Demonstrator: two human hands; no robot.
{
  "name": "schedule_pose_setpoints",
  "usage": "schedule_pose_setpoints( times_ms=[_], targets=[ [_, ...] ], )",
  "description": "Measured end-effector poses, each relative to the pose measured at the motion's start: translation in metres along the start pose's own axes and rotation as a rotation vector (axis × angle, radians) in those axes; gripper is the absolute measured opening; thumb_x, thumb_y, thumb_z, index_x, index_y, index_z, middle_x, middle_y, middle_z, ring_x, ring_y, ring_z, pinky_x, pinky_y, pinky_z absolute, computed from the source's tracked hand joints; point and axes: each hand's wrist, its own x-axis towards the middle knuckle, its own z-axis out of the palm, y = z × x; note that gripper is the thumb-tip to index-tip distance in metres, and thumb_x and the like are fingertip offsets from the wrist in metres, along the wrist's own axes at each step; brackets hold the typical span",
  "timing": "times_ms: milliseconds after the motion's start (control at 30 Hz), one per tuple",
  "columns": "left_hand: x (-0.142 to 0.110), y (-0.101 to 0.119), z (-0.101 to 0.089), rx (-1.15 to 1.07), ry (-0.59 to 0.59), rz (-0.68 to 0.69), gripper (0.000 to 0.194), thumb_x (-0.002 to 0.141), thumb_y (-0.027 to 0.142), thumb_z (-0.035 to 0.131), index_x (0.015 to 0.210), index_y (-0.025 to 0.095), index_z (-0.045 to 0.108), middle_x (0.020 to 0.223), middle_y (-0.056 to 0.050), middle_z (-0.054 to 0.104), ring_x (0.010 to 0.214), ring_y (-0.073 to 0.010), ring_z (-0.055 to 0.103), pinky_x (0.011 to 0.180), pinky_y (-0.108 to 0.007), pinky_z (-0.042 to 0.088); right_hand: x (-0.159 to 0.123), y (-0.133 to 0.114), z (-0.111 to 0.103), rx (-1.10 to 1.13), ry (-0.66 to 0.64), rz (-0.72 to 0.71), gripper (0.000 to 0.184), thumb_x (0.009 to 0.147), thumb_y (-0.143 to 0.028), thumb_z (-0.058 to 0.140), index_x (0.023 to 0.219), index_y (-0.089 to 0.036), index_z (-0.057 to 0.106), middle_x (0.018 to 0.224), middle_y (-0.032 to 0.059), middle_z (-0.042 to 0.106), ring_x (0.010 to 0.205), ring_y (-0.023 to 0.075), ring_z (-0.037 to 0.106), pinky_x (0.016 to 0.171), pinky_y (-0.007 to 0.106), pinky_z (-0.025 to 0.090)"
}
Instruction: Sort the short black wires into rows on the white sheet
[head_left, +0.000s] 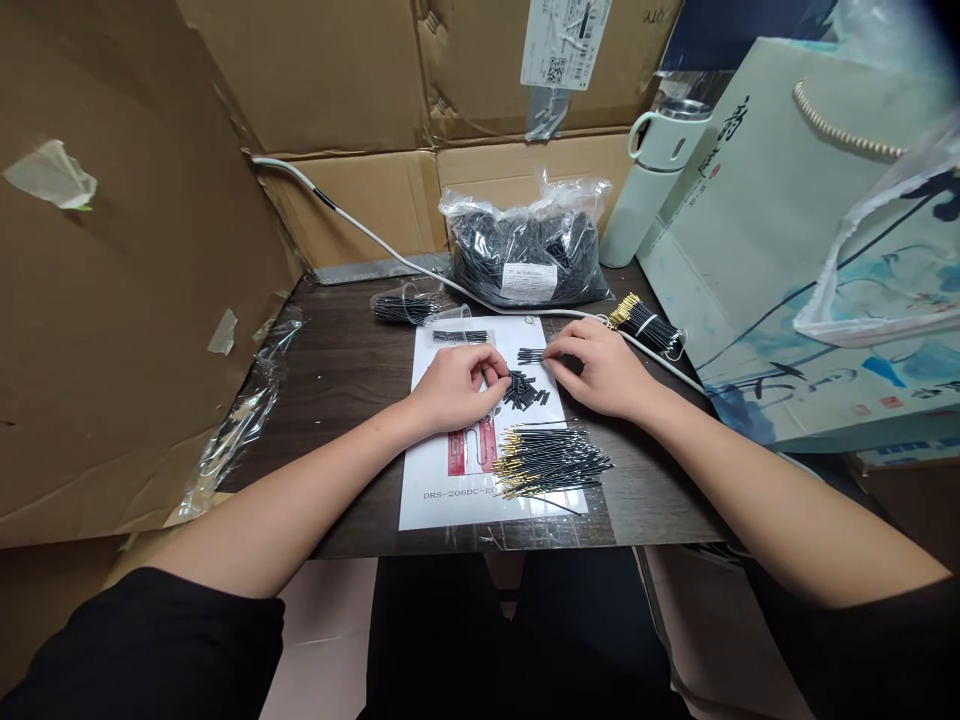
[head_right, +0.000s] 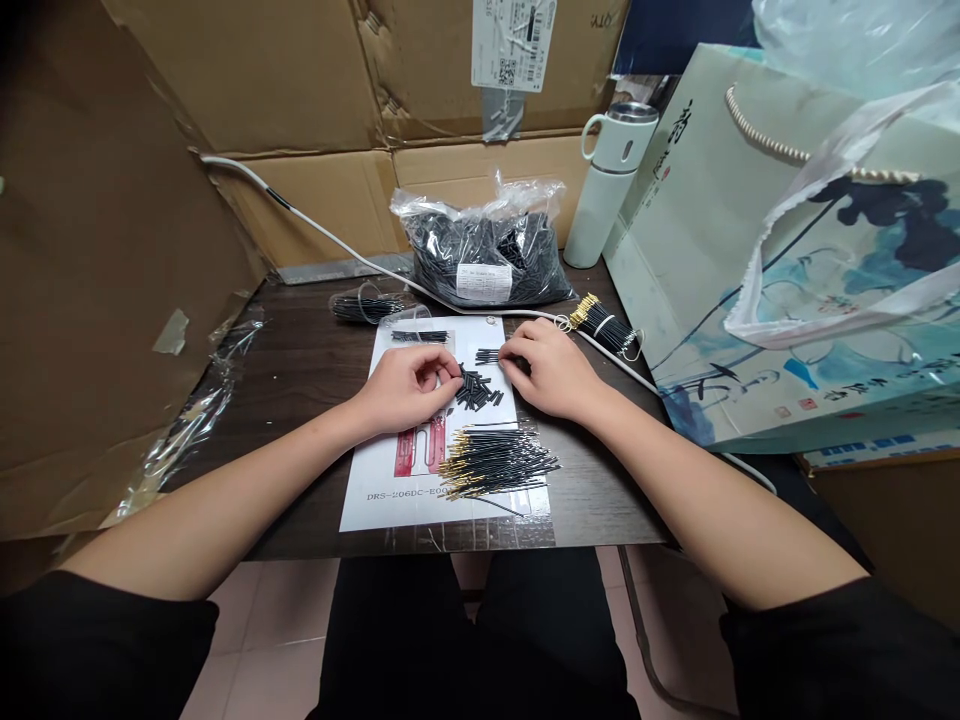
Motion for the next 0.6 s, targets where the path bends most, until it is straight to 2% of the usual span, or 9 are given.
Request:
schedule_pose_setpoints(
  times_ms=[267, 467, 600],
  targets=[
    [-0.001, -0.002, -0.002, 0.040, -0.053, 0.027, 0.011, 0.087, 0.028, 0.080, 0.092, 0.018, 0.076, 0.080, 0.000, 0.073, 0.062, -0.0095, 0.053, 0.064, -0.026, 0.041, 0.000, 0.000, -0.002, -0.045, -0.016, 0.033, 0.010, 0.102, -0.025, 0.069, 0.097, -0.021, 0.076, 0.099, 0.0116, 0.071, 0.094, 0.0302, 0.065, 0.087, 0.048, 0.054],
    [-0.001, -0.002, -0.004, 0.050, -0.094, 0.071, 0.007, 0.085, 0.024, 0.080, 0.084, 0.019, 0.075, 0.074, 0.000, 0.070, 0.064, -0.0104, 0.055, 0.064, -0.026, 0.041, 0.000, -0.011, -0.009, 0.124, -0.063, -0.025, 0.011, 0.104, -0.023, 0.067, 0.105, -0.022, 0.078, 0.102, 0.0096, 0.073, 0.099, 0.0287, 0.067, 0.092, 0.047, 0.055],
    [-0.001, -0.001, -0.004, 0.040, -0.100, 0.066, 0.006, 0.086, 0.024, 0.079, 0.084, 0.019, 0.075, 0.074, 0.000, 0.071, 0.064, -0.0106, 0.055, 0.065, -0.026, 0.042, -0.001, -0.016, -0.006, 0.114, -0.128, -0.043, 0.013, 0.106, -0.026, 0.067, 0.107, -0.021, 0.079, 0.102, 0.0103, 0.073, 0.100, 0.0295, 0.066, 0.092, 0.047, 0.054]
  ],
)
